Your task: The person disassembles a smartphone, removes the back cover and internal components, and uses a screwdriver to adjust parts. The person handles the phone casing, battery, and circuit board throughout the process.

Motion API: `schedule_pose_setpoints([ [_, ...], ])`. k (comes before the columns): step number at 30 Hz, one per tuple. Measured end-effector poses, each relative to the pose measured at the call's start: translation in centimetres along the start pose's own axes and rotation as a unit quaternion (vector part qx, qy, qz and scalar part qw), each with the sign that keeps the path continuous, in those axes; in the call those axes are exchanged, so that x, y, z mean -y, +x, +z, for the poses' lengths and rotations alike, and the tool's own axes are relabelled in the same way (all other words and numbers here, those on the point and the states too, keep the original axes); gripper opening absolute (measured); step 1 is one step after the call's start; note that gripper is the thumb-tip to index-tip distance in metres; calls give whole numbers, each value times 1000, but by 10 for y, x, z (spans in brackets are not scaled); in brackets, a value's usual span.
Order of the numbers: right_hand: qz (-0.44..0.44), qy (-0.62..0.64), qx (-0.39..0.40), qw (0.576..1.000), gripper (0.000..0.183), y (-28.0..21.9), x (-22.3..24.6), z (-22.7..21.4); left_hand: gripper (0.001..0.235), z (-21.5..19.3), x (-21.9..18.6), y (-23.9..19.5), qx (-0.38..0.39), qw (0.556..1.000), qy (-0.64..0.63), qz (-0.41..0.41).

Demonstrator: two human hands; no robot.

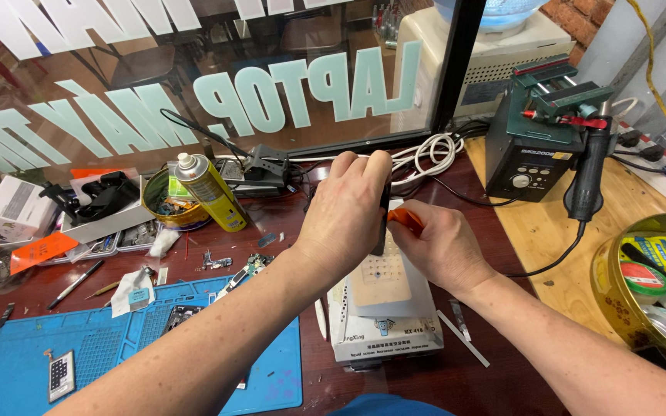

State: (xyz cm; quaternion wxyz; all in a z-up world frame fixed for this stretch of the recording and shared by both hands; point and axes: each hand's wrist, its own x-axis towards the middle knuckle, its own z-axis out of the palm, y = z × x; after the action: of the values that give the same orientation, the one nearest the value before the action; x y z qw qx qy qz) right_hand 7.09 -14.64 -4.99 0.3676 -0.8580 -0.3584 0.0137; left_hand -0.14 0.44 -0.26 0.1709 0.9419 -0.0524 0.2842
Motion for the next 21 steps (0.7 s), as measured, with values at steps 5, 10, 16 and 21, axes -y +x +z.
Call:
schedule_pose_setpoints([
  [5, -4, -25, 9, 1000, 15, 1, -3, -1, 35, 1, -2, 2, -1, 1000, 0, 1],
  [10, -16, 47, -24, 998, 14, -2, 1, -3, 34, -2, 0, 1, 8, 1000, 9, -5],
  [16, -8, 57, -27, 998, 13, 0, 5, -6, 32, 1, -1, 0, 6, 1000, 5, -12],
  [21, -42, 15, -27, 999, 13, 3, 3, -8, 32, 2, -2, 4, 9, 1000, 2, -12],
])
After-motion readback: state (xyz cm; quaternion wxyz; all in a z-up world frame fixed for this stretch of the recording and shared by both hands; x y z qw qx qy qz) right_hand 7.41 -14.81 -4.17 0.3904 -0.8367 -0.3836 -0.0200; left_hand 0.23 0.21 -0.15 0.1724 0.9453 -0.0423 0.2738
